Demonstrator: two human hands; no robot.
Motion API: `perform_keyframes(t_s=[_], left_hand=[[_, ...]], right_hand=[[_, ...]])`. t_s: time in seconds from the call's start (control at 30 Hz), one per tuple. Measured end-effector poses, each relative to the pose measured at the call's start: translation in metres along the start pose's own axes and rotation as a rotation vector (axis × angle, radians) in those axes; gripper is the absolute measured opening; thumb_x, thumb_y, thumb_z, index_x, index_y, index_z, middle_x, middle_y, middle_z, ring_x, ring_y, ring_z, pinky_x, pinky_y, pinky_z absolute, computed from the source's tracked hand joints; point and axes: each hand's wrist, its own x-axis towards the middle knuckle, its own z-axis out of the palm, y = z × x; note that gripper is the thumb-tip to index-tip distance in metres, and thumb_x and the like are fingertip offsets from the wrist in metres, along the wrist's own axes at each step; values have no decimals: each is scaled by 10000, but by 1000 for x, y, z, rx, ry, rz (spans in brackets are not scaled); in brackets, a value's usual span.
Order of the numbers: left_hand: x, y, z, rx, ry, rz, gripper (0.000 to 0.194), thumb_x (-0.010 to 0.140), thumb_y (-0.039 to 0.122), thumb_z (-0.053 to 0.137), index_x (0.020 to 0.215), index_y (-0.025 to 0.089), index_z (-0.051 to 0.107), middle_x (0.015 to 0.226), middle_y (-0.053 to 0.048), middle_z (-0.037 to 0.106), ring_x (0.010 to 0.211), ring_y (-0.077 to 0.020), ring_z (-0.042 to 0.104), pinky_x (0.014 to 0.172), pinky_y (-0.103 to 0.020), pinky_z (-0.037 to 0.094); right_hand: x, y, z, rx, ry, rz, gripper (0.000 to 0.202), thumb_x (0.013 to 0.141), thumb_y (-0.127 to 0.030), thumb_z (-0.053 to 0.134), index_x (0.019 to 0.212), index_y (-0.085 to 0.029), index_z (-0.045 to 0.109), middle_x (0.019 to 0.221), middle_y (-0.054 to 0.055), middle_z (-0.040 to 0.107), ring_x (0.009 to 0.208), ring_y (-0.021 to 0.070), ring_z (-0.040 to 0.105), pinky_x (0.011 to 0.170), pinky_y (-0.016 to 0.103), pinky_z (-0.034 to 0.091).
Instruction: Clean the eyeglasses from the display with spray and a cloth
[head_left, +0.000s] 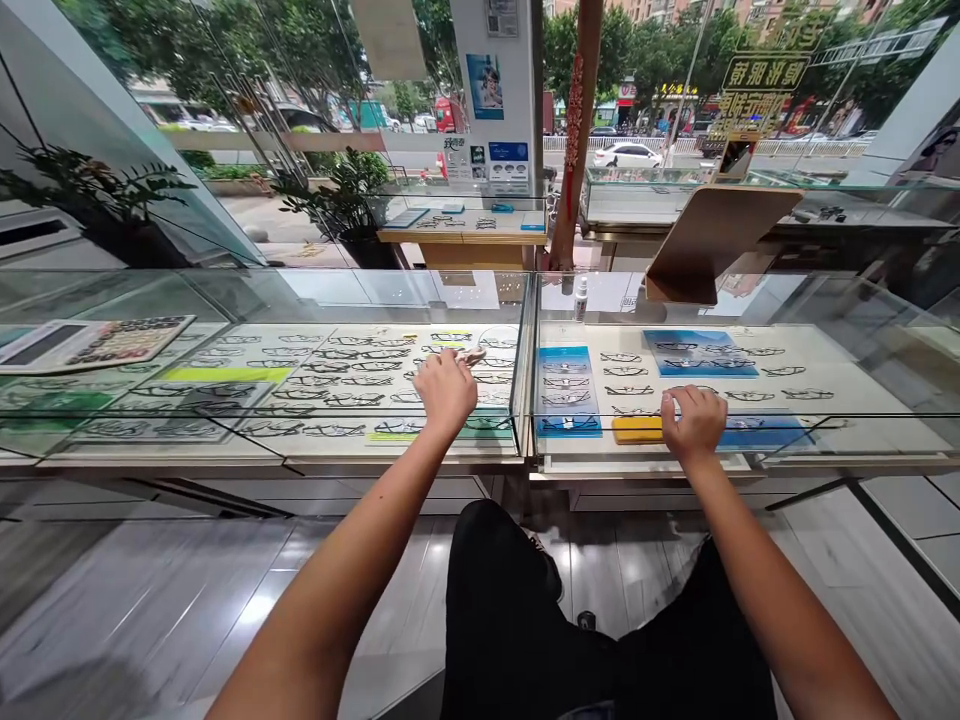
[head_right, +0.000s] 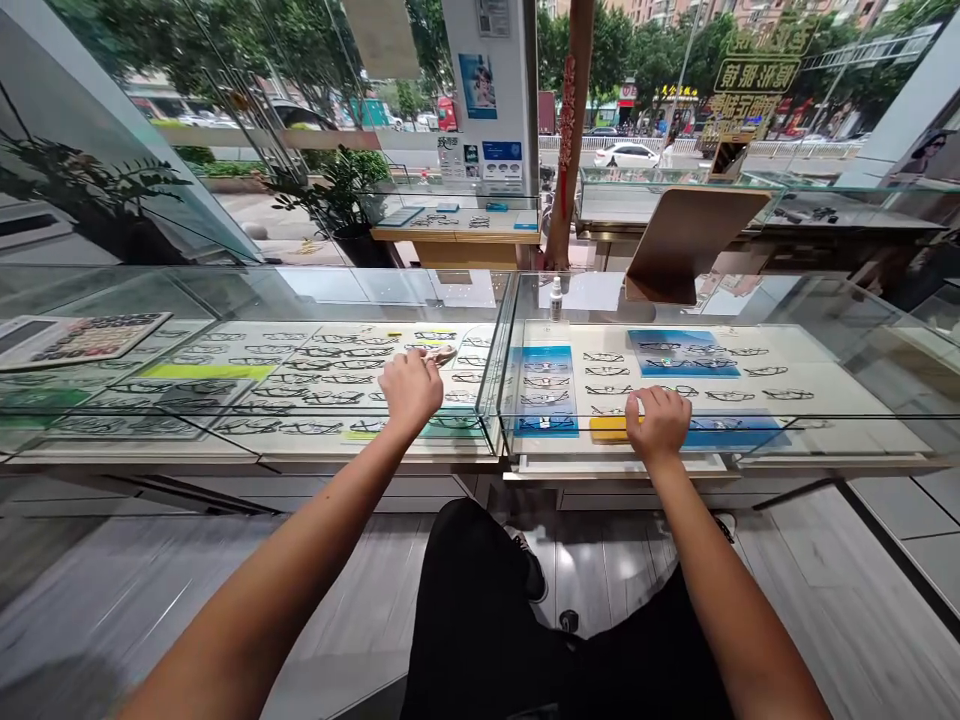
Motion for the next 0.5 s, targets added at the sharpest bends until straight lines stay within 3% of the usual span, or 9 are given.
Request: perform_keyframes(t_s=[0.13, 0.23, 0.37, 0.5], left_hand=[[-2, 2, 0, -43, 117, -74, 411, 1052, 259, 481, 1424, 125, 594, 1414, -267, 608, 1342, -460, 547, 1114, -601, 426], [-4, 3, -1, -76, 167, -69, 442, 1032, 289, 517, 1441, 131, 573, 1442, -261, 575, 1379, -463, 510, 1138, -607, 411], [-5, 4, -3, -110, 160, -54, 424, 1033, 336, 517, 1401, 135, 580, 1451, -269, 566, 1388, -469, 495, 1153, -627, 395], [-7, 5, -2, -143, 133, -7, 359, 1032, 356, 528, 1315, 152, 613, 1432, -278, 585, 1377, -477, 501, 1151, -646, 382]], right_hand=[[4, 2, 0, 24, -28, -37, 350, 1061, -403, 493, 919, -206, 746, 937, 129, 781, 899, 302, 578, 885, 449, 372], [-3, 12, -11, 70, -120, -130, 364, 1034, -493, 573, 1131, -195, 758, 1110, 147, 785, 1028, 337, 610, 944, 467, 428], [-18, 29, -27, 127, -254, -247, 597, 1008, -503, 649, 1504, -172, 622, 1445, 165, 708, 1279, 372, 595, 1109, 515, 471], [-25, 37, -28, 121, -277, -269, 615, 1041, -470, 624, 1571, -160, 577, 1530, 171, 672, 1336, 376, 579, 1166, 531, 476]])
